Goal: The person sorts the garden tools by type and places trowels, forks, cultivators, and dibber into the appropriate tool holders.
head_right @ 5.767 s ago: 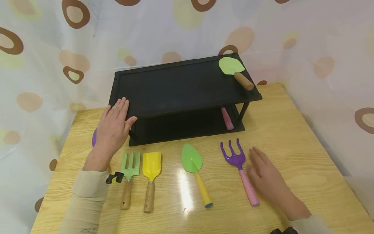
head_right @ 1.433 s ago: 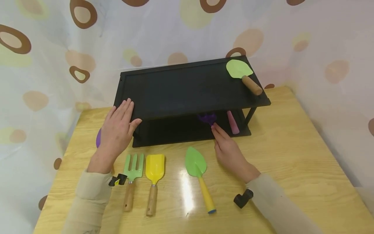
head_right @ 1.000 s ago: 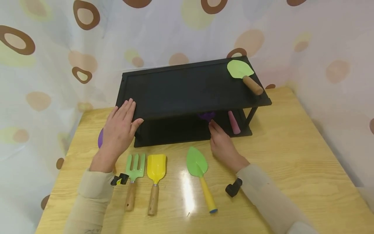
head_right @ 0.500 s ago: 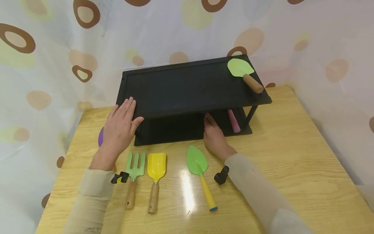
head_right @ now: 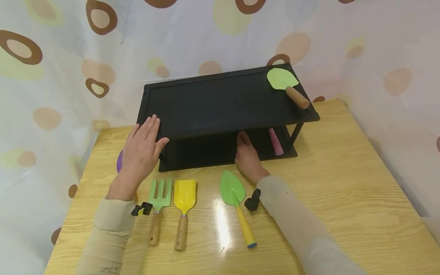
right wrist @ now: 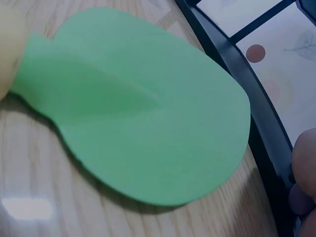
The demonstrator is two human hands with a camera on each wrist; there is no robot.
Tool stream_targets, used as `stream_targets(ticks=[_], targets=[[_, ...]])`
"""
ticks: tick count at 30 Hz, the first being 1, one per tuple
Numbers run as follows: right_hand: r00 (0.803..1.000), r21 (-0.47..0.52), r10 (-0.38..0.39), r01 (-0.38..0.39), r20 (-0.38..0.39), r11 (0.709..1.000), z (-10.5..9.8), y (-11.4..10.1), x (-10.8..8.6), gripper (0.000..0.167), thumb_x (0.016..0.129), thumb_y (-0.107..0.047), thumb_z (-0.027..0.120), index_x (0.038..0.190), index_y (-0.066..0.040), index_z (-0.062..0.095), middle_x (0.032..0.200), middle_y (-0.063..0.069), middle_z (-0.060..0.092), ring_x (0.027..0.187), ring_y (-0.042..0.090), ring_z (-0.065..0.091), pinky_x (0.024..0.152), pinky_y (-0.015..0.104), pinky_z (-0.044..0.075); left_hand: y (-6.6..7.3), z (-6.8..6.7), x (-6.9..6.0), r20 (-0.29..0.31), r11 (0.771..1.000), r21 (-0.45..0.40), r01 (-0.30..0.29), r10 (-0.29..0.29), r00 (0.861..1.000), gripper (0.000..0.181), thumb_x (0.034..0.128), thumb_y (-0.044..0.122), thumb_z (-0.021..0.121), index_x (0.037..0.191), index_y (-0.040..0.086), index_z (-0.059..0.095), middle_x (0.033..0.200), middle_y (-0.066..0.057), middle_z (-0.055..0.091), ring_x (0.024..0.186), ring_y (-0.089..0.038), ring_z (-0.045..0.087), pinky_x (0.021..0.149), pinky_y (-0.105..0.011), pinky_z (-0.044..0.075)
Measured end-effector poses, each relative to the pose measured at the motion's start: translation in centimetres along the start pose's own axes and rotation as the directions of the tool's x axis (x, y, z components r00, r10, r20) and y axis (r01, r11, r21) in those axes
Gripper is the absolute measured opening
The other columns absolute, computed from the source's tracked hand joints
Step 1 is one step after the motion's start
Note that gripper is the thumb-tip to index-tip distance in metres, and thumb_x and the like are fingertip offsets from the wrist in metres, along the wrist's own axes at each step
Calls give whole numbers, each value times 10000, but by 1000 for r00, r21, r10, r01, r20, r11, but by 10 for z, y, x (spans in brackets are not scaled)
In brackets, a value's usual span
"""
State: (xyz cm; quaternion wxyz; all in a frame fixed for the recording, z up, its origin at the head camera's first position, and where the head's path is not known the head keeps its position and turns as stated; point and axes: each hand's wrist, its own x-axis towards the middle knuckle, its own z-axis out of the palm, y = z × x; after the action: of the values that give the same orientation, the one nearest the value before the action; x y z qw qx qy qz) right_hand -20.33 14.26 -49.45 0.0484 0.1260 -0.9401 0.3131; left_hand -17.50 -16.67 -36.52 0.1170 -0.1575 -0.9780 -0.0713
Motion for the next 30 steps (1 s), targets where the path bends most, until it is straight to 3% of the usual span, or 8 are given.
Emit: stream_targets(ticks=[7,13,18,30], targets=[[1000,-31,-6,7,12,999,-2,1,-4,559,1004,-65,506,1498,105,307,1577,288,273,1441,419,347,1108,550,415,-1,2,-2,-3,1000,-8,0,0,1000,685,1040,507,356,1561,67,287,1633,-96,280,1526,-251,247,1272,-443,132],[993,-27,-94,93,-74,995,-8,9,-20,613,963,-58,569,1518,40,326,1545,300,326,1440,428,336,1144,572,360,-1,2,-1,0,1000,-5,-6,6,1000,688,1041,510,350,1561,64,286,1633,-98,278,1527,-249,243,1272,-442,127],[978,-21,-149,148,-144,989,-19,12,-34,497,925,11,561,1413,60,483,1471,317,419,1396,441,391,1118,591,381,-1,1,0,-14,1000,7,-7,7,1000,684,1039,504,360,1558,64,293,1628,-103,288,1523,-255,255,1270,-446,140],[995,-42,-61,58,-81,997,-40,4,-75,490,949,-53,565,1414,61,461,1530,268,358,1444,460,304,1148,617,321,0,1,0,1,1000,10,-3,3,1000,688,1041,511,347,1563,68,281,1635,-99,272,1528,-252,241,1272,-445,133]])
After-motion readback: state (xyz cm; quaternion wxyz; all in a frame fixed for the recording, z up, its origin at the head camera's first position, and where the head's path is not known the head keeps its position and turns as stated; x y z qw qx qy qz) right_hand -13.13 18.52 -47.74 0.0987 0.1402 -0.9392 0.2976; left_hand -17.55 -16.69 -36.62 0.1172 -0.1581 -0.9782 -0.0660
